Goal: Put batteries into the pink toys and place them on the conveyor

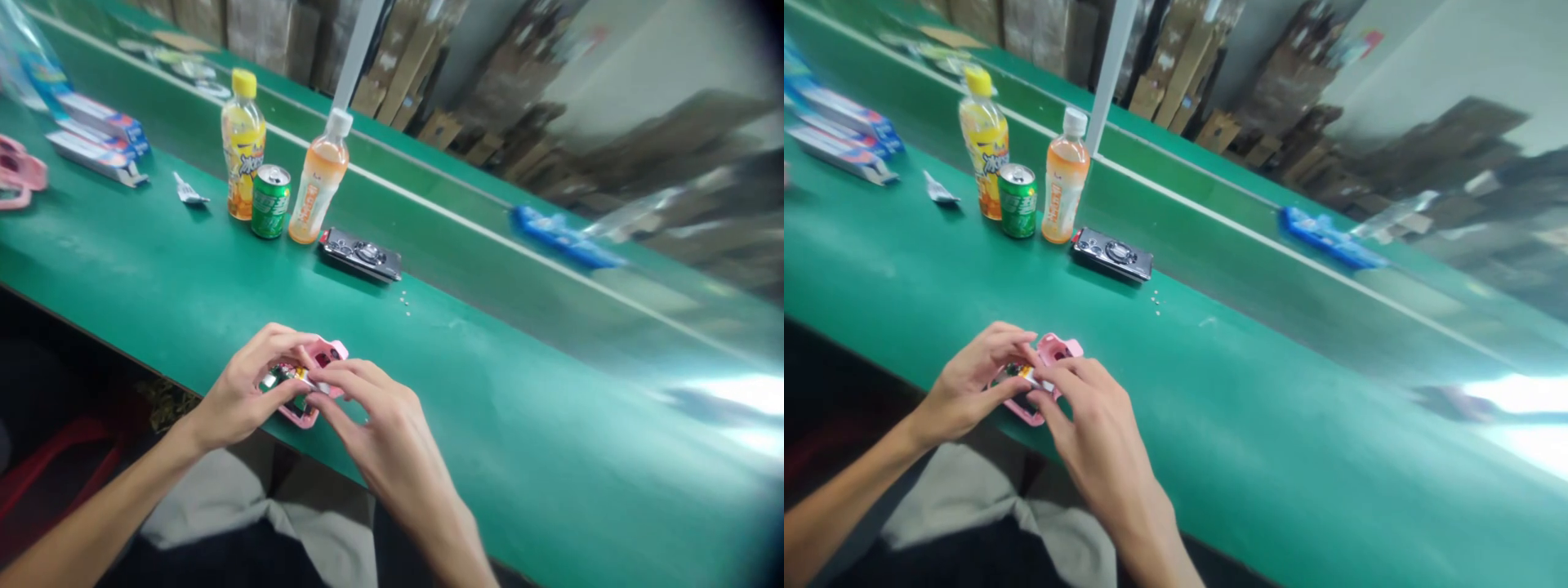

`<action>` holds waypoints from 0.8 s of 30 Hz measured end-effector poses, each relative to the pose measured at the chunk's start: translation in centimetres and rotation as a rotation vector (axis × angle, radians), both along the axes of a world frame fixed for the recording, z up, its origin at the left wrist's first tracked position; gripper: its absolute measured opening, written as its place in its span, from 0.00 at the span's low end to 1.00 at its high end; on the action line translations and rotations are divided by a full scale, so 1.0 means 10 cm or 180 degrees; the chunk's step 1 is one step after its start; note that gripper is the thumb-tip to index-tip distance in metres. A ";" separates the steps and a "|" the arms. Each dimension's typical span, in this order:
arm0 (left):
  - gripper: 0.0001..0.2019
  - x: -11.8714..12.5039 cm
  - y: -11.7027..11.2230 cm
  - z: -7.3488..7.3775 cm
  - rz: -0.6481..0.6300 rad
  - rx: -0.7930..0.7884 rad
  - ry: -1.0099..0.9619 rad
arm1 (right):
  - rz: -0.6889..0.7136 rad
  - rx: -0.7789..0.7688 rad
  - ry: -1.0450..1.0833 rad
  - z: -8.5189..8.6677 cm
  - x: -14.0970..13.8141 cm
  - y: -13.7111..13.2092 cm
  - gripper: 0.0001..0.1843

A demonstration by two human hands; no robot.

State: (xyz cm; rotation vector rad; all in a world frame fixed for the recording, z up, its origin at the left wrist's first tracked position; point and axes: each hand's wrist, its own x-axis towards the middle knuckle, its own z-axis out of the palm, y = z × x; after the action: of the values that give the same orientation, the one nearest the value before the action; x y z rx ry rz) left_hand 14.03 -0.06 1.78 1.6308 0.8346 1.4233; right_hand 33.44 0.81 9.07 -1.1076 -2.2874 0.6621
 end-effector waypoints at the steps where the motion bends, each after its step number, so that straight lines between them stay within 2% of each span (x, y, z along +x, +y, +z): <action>1: 0.21 -0.03 -0.01 0.01 0.0036 -0.0019 0.0147 | -0.0019 0.0050 0.0050 -0.01 0.01 -0.01 0.11; 5: 0.25 -0.18 -0.11 0.04 0.0488 0.0174 0.1361 | -0.0131 0.0163 0.0307 -0.08 0.07 -0.08 0.10; 8: 0.15 -0.21 -0.19 0.01 0.0758 0.0528 0.1923 | -0.0055 0.0262 0.0401 -0.17 0.08 -0.17 0.12; 14: 0.10 -0.12 -0.24 -0.08 0.1018 0.0829 0.2038 | 0.0021 0.0355 0.0409 -0.34 0.05 -0.26 0.12; 24: 0.10 -0.09 -0.24 -0.11 0.1125 0.1041 0.2238 | 0.0001 0.0365 -0.0095 -0.40 -0.05 -0.25 0.12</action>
State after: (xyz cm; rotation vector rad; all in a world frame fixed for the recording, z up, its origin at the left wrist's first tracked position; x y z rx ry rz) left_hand 13.09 -2.43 0.71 2.3882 1.3919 1.2561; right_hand 32.96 -1.64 5.10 -1.0700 -2.3195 0.5106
